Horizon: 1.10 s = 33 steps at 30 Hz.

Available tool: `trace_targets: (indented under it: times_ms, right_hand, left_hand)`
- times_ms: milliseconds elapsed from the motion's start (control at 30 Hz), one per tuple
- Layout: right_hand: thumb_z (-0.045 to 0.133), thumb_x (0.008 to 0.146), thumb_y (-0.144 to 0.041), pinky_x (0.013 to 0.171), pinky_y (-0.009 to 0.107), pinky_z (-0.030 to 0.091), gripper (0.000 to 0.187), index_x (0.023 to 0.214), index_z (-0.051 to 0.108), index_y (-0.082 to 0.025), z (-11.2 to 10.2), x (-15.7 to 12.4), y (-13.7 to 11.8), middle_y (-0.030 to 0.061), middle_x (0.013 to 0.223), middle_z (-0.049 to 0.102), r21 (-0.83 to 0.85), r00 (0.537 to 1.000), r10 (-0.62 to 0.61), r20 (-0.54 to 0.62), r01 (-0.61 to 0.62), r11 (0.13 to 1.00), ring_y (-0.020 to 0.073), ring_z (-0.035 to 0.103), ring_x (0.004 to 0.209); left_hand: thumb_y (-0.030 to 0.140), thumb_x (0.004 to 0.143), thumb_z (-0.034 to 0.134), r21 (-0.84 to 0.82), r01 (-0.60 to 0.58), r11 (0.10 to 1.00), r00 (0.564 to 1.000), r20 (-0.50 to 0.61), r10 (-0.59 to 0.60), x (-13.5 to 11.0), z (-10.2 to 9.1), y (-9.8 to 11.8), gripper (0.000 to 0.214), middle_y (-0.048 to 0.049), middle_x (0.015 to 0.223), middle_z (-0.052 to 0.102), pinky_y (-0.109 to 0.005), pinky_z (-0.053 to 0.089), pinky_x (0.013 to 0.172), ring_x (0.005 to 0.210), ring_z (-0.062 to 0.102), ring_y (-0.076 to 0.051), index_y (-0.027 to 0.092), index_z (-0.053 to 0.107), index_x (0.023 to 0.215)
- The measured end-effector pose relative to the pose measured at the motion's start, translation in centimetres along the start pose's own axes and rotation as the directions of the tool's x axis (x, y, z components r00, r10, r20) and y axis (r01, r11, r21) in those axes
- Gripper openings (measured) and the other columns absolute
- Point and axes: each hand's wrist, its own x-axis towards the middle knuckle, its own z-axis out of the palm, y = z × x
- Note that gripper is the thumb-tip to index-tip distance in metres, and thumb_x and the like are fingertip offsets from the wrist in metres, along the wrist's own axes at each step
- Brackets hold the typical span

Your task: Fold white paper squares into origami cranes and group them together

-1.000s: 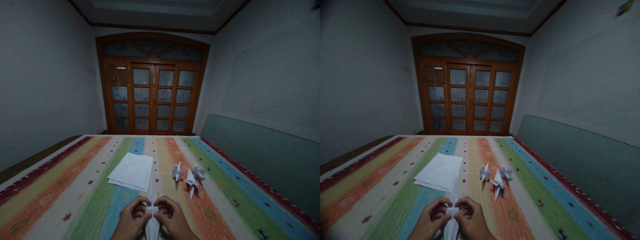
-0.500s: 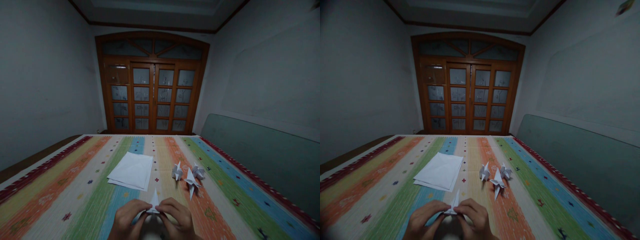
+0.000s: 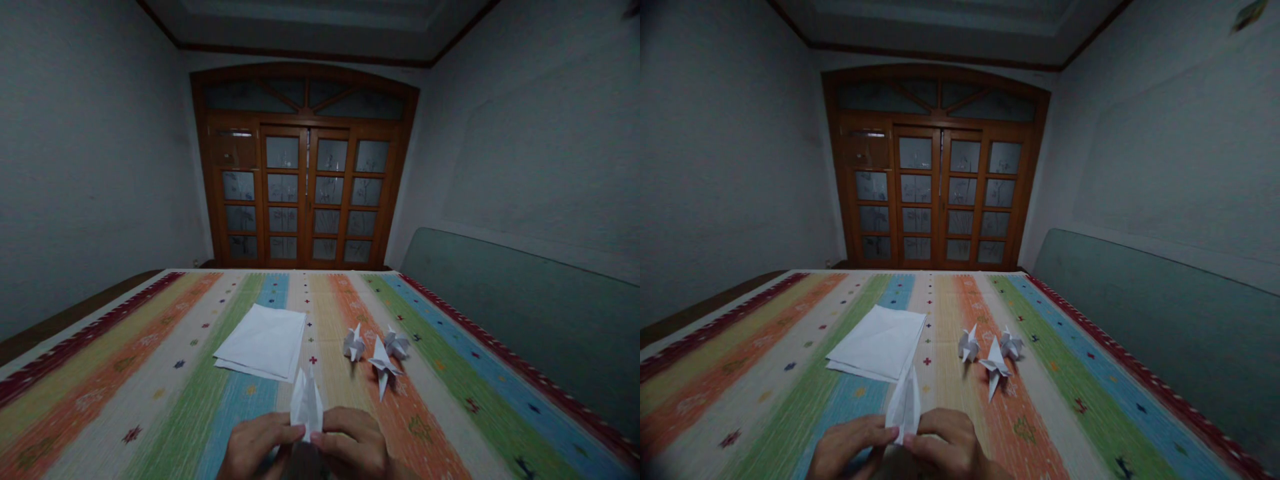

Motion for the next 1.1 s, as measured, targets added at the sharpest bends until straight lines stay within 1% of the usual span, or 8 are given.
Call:
trace_targets:
  times_ms: [133,267,367,467,567,667,900,1100]
  right_hand:
    - [0.047,0.106,-0.022,0.048,0.025,0.047,0.021,0.109,0.067,-0.019,-0.3,0.0,0.2,0.0068,0.068,0.073,-0.038,0.999,0.003,0.033,-0.001,0.999,0.0176,0.066,0.054]
    - [0.048,0.102,-0.016,0.047,0.023,0.047,0.022,0.103,0.069,-0.019,-0.2,-0.4,0.4,0.0059,0.067,0.071,-0.053,0.997,0.036,0.072,-0.032,0.998,0.0168,0.064,0.053]
    - [0.052,0.097,-0.015,0.056,0.025,0.055,0.02,0.099,0.071,-0.018,0.1,-0.7,0.3,0.0096,0.077,0.074,-0.027,0.984,0.143,0.111,-0.141,0.99,0.019,0.07,0.065]
    - [0.061,0.092,-0.018,0.069,0.028,0.06,0.011,0.096,0.07,-0.018,0.3,-0.8,0.2,0.0098,0.083,0.076,0.021,0.922,0.361,0.137,-0.367,0.93,0.0207,0.074,0.075]
    - [0.068,0.091,-0.028,0.064,0.024,0.059,0.012,0.097,0.068,-0.018,0.5,-0.9,0.1,0.0067,0.082,0.075,0.103,0.787,0.595,0.166,-0.613,0.783,0.0185,0.073,0.07]
    - [0.069,0.092,-0.033,0.063,0.024,0.058,0.019,0.102,0.071,-0.018,0.7,-0.8,0.1,0.0073,0.088,0.075,0.179,0.683,0.698,0.216,-0.73,0.659,0.0182,0.072,0.071]
    - [0.068,0.087,-0.023,0.064,0.025,0.053,0.014,0.076,0.074,-0.018,1.2,-0.4,0.0,0.005,0.076,0.07,0.336,0.693,0.681,0.237,-0.716,0.612,0.0191,0.067,0.073]
    - [0.067,0.081,-0.016,0.064,0.026,0.051,0.015,0.078,0.081,-0.02,1.3,-0.9,-0.1,0.0048,0.077,0.068,0.338,0.721,0.656,0.223,-0.688,0.642,0.0189,0.067,0.072]
  left_hand:
    - [0.019,0.087,0.072,-0.092,0.284,0.954,0.953,-0.079,-0.291,-0.4,0.6,0.2,0.018,-0.0048,0.09,0.083,-0.026,0.064,0.075,0.08,0.08,-0.022,0.026,0.078,0.102]
    - [0.024,0.084,0.073,-0.308,0.659,0.686,0.738,0.088,-0.669,-0.1,1.6,-0.1,0.008,-0.0007,0.07,0.074,-0.022,0.059,0.061,0.065,0.073,-0.019,0.021,0.071,0.077]
    - [0.031,0.082,0.075,-0.358,0.714,0.603,0.671,0.1,-0.735,0.1,2.1,-0.5,0.017,0.0,0.068,0.068,-0.021,0.054,0.057,0.062,0.068,-0.018,0.02,0.066,0.073]
    - [0.034,0.085,0.073,-0.329,0.72,0.611,0.674,0.118,-0.73,-0.3,2.4,-0.8,0.016,-0.001,0.073,0.069,-0.022,0.053,0.059,0.065,0.067,-0.018,0.02,0.067,0.081]
    - [0.035,0.088,0.072,-0.312,0.715,0.626,0.688,0.153,-0.709,-1.1,2.5,-0.8,0.022,-0.0015,0.078,0.071,-0.024,0.055,0.064,0.069,0.069,-0.018,0.021,0.068,0.104]
    - [0.032,0.09,0.071,-0.281,0.706,0.65,0.706,0.201,-0.679,-1.8,2.5,-0.7,0.032,-0.0013,0.08,0.072,-0.026,0.056,0.068,0.072,0.07,-0.019,0.022,0.066,0.12]
    - [0.028,0.092,0.064,-0.252,0.636,0.729,0.77,0.258,-0.583,-1.7,2.4,-0.8,0.015,-0.0023,0.084,0.071,-0.023,0.052,0.067,0.071,0.065,-0.017,0.021,0.073,0.101]
    - [0.024,0.089,0.063,-0.276,0.665,0.694,0.746,0.267,-0.609,-1.2,2.5,-0.8,0.009,0.0017,0.07,0.061,-0.021,0.042,0.059,0.063,0.056,-0.015,0.02,0.068,0.083]
